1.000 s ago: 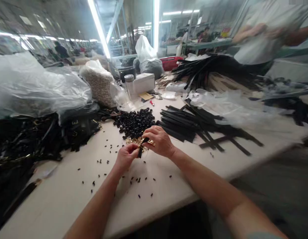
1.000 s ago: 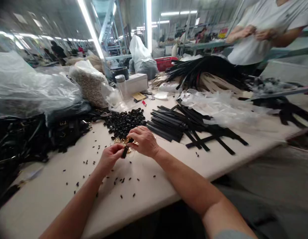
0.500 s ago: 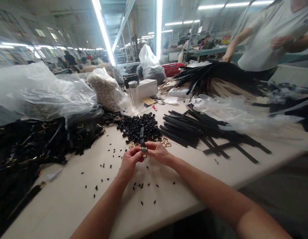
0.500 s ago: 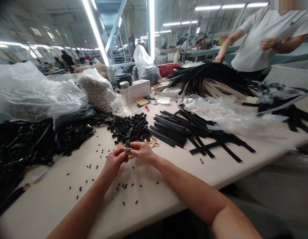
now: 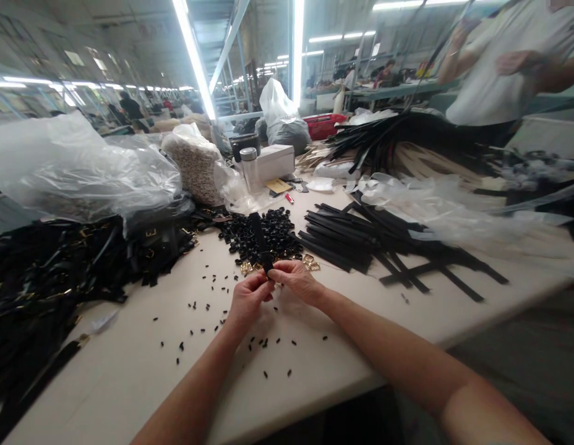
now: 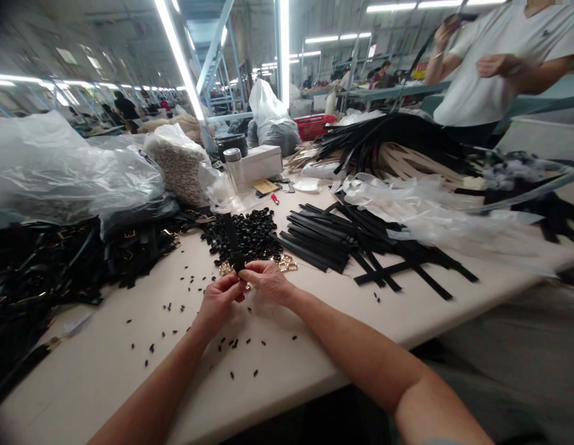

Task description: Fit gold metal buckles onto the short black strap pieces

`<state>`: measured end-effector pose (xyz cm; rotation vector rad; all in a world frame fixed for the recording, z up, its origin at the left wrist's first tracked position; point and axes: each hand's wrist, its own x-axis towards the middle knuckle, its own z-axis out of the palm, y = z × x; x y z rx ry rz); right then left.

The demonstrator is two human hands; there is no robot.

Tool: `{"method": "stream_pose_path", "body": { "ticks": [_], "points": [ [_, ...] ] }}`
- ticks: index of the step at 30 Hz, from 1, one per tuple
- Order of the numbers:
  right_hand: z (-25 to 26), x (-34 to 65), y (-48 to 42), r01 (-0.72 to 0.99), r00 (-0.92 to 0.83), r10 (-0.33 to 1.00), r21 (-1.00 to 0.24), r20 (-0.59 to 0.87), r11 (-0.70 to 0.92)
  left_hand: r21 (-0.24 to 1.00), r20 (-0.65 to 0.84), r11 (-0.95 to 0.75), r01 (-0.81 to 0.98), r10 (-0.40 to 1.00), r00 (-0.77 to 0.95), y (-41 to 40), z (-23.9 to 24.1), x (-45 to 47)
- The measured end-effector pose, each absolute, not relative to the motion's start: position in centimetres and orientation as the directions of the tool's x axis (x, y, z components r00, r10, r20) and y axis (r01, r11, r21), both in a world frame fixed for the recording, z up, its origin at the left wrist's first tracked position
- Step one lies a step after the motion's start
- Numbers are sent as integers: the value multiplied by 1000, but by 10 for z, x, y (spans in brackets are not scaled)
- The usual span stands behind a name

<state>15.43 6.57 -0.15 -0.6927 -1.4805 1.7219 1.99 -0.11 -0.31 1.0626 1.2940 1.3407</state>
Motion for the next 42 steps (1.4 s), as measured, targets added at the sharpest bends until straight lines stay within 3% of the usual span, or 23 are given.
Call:
{"method": "stream_pose_path", "body": {
  "ticks": [4,8,11,13,17,20,24,26,28,30,32,35,42],
  "points": [
    [-4,154,69,-180,-542,832,-983,123,28,1000,-17,18,6,989,-149,-2,0,9],
    [-10,153,75,-204,-521,852,-977,58,-58,1000,14,-4,31,950,-313,7,7,-28],
    [-14,154,78,-144,-543,839,-989,46,-39,979,67,7,202,933,-354,20,10,-61],
    [-14,154,78,-92,-564,822,-995,81,35,897,143,-2,442,947,-287,30,9,-75],
    [-10,157,75,-36,-568,809,-987,151,159,529,265,-107,842,963,-44,46,3,-80],
    [-7,158,73,-20,-568,804,-979,176,201,359,285,-105,927,959,-1,55,-3,-76],
    [-5,159,71,24,-583,792,-971,180,237,356,300,-30,934,950,-84,63,-7,-78],
    [-5,159,70,42,-596,783,-968,175,248,409,300,-7,913,945,-127,62,-5,-79],
    [-5,158,68,61,-611,775,-966,164,252,551,276,14,834,940,-198,57,0,-76],
    [-4,158,67,70,-620,770,-967,151,246,806,165,34,591,946,-279,46,5,-65],
    [-4,158,65,71,-616,773,-967,151,246,980,9,49,194,959,-285,31,8,-49],
    [-3,157,63,64,-601,782,-966,164,252,976,-93,41,-213,967,-239,9,9,-23],
    [-6,154,62,42,-614,768,-964,181,261,922,-128,33,-387,967,-221,1,3,3]
  ]
}}
